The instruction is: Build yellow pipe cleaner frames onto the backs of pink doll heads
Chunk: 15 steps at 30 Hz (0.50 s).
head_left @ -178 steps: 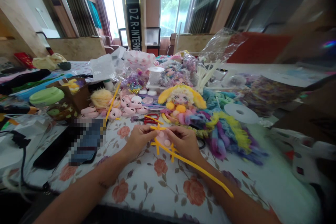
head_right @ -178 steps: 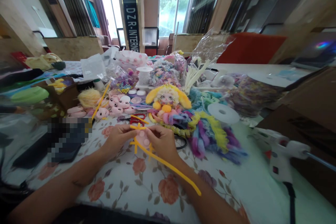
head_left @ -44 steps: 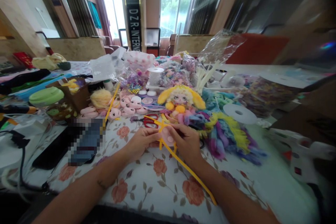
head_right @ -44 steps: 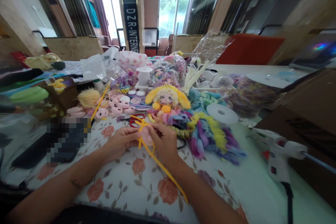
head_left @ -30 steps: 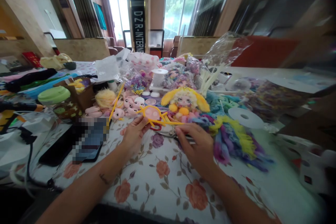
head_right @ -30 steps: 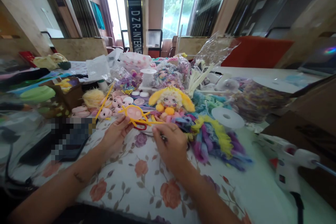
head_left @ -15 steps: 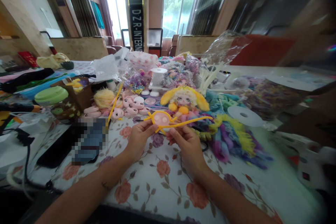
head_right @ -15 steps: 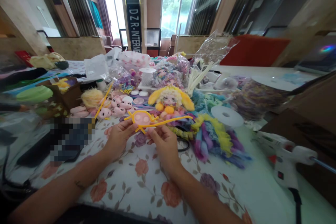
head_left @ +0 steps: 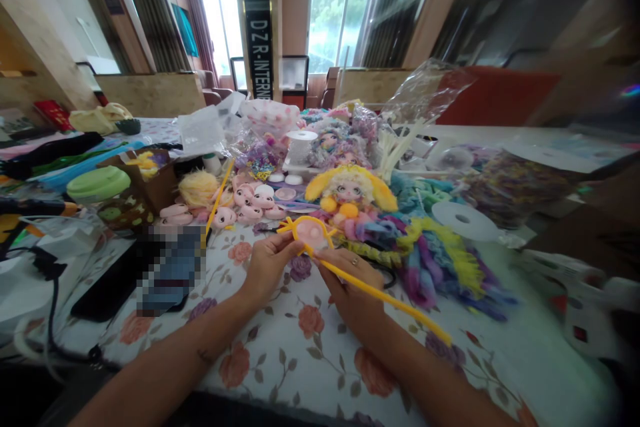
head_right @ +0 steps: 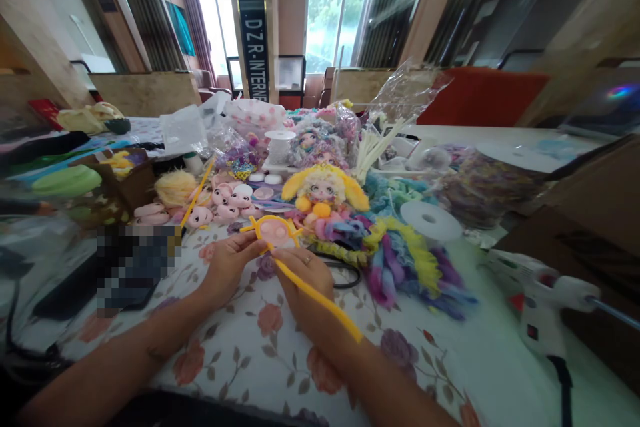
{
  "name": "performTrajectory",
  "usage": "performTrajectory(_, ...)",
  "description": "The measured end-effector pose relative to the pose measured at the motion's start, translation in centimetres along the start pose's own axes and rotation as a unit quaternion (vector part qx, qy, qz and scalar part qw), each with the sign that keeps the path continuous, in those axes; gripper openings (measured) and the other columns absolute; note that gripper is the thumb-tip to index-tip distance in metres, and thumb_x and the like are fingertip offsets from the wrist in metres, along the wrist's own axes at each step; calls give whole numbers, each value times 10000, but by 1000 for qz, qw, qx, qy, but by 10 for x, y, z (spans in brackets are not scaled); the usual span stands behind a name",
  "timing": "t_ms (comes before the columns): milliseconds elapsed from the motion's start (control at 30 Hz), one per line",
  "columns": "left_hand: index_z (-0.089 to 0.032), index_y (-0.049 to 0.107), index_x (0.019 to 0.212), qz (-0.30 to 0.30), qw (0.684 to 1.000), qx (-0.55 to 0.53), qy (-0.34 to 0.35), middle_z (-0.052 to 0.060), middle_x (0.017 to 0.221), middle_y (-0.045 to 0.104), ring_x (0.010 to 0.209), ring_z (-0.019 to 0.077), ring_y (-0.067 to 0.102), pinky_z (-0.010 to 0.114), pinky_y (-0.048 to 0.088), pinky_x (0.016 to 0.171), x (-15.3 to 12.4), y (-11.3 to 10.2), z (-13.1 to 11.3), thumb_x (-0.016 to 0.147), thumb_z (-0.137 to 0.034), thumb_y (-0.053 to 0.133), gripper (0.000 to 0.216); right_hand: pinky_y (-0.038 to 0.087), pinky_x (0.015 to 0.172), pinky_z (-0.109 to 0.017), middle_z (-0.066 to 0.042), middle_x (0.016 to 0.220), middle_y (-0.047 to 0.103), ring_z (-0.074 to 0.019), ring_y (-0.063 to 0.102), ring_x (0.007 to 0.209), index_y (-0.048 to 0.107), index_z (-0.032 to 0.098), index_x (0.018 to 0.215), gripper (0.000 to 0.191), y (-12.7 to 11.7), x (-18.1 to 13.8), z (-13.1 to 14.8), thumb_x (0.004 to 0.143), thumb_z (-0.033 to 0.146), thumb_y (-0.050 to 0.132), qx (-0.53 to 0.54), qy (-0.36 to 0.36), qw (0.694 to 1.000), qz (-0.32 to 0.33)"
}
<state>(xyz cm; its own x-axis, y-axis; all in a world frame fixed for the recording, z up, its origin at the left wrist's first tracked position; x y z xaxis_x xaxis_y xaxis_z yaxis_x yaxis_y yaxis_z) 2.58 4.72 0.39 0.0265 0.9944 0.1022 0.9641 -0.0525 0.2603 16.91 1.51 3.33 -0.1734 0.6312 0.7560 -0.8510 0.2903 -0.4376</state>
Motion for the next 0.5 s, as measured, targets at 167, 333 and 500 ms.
performTrajectory(167,-155,704,1003,16,1000,-19,1,64,964,721,890,209,652,309,483,857,1,0,3,711,-304,710,328,547,725,-305,-51,855,715,-170,670,802,658,234,999,276,-4,-2,13,815,61,546,7,-85,996,-19)
performTrajectory(333,-178,711,948,17,994,-112,6,51,934,720,871,181,653,306,482,869,11,-8,4,677,-279,746,291,544,738,-328,-51,873,714,-194,667,797,650,246,1046,262,-7,2,4,834,131,547,-59,-69,996,8)
performTrajectory(500,-198,711,905,29,987,-159,-11,15,878,715,814,125,647,237,496,810,16,-12,0,676,-235,751,235,506,767,-356,-65,915,703,-231,654,828,658,239,1033,210,-56,-9,-20,837,243,584,-216,-12,974,-61)
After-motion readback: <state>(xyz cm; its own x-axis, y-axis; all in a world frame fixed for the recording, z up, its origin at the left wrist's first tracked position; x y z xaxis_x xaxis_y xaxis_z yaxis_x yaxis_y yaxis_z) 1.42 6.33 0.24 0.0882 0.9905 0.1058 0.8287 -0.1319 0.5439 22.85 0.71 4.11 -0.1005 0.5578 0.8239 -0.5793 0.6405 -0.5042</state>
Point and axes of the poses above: each hand's wrist, its own x-axis towards the middle knuckle, its own y-axis out of the palm, z = x × y, the point moved 5 cm from there along x, towards the middle knuckle
